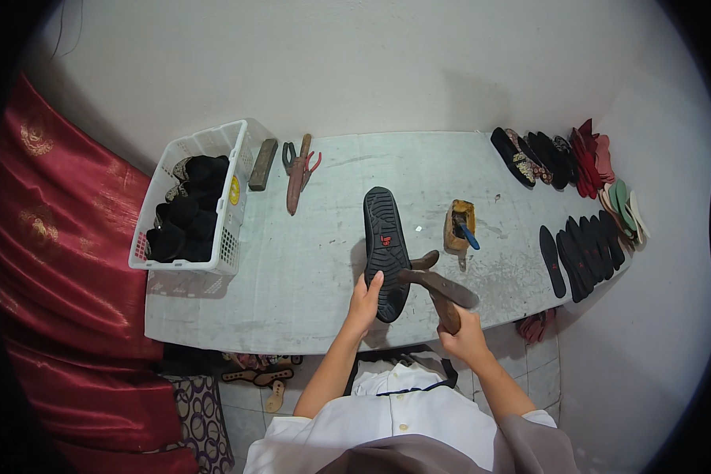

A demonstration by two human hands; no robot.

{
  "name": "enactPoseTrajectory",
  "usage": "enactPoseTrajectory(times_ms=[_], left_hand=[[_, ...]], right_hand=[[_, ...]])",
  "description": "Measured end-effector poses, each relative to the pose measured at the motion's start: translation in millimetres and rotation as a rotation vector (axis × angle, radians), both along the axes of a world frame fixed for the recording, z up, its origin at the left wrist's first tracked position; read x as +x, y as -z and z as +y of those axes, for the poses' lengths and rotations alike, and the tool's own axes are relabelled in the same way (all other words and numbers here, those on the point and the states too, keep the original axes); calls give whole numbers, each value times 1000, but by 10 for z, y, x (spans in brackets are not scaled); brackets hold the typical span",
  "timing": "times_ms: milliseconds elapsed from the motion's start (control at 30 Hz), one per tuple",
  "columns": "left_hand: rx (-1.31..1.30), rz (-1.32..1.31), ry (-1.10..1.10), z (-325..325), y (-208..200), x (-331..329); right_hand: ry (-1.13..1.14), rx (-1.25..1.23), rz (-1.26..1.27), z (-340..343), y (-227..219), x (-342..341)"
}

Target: Apply adhesive to a shoe sole using a brush and secure it using a hammer.

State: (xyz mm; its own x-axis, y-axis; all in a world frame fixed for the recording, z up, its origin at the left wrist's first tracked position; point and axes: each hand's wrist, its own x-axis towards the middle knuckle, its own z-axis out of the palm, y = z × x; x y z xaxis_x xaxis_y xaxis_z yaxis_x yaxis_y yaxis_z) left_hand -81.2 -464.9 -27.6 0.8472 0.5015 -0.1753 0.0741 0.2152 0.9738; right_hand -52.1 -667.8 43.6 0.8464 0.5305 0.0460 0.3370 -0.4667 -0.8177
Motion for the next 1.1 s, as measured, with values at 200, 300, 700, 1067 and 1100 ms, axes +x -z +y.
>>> enactPoseTrajectory(times_ms=[200, 300, 700, 1067, 1100], left_hand=[[149, 104, -12, 32, 98, 32], [7, 1, -28, 22, 119, 24], [106, 23, -21, 40, 62, -30], [111, 57, -46, 72, 68, -4], [176, 63, -36, 71, 46, -10]], right_hand=[[-151, -322, -46, 16, -243, 39], [-215, -272, -31, 14, -324, -89], [-265, -374, -37, -2, -221, -72], [-183, -199, -212, 295, -124, 184], [-161, -180, -230, 336, -108, 203]])
